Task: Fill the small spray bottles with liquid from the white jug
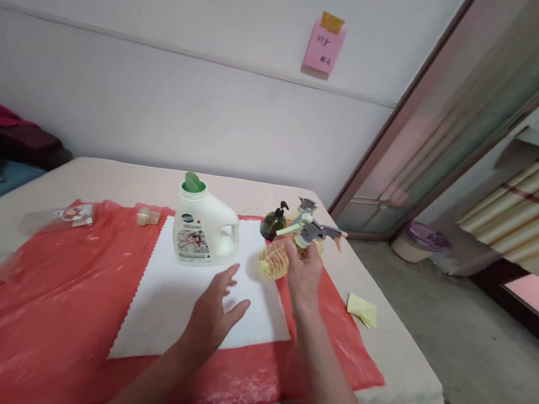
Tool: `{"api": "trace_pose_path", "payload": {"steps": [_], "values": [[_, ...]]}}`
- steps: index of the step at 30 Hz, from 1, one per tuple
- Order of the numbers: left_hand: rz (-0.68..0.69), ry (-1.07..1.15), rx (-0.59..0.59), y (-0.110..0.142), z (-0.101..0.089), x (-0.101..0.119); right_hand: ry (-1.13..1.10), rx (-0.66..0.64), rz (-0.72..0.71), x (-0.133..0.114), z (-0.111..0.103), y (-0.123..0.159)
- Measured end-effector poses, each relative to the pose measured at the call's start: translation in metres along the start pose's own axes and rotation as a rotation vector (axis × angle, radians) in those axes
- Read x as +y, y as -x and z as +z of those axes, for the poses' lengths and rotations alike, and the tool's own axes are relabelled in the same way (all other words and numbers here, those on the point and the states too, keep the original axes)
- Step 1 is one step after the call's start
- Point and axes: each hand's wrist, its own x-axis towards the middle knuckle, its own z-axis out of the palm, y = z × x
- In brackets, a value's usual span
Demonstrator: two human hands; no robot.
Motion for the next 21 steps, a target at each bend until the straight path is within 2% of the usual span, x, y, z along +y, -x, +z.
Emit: {"api": "trace_pose_path", "payload": {"steps": [2,4,6,8,12,18,20,21], "values": [[0.008,0.148,0.113,-0.004,-0.002,0.003,-0.149,-0.084,0.046,-0.03,0.015,0.017],[-0.014,0.334,0.191,-0.008,-0.008,0.007,-0.308,-0.168,0.174,-0.055,0.031,0.034],[-0.061,0.476,0.249,-0.011,-0.016,0.012,-0.431,-0.227,0.261,-0.071,0.044,0.046],[-0.118,0.536,0.278,-0.011,-0.025,0.02,-0.552,-0.246,0.282,-0.079,0.052,0.053],[-0.222,0.614,0.182,-0.009,-0.033,0.033,-0.69,-0.184,0.241,-0.079,0.052,0.05],[-0.288,0.941,0.072,-0.01,-0.023,0.033,-0.658,-0.222,0.146,-0.073,0.036,0.038],[-0.357,1.037,-0.023,-0.007,-0.02,0.03,-0.673,-0.256,0.146,-0.072,0.034,0.038],[-0.432,1.097,-0.107,-0.006,-0.019,0.029,-0.686,-0.273,0.16,-0.071,0.034,0.038]]}}
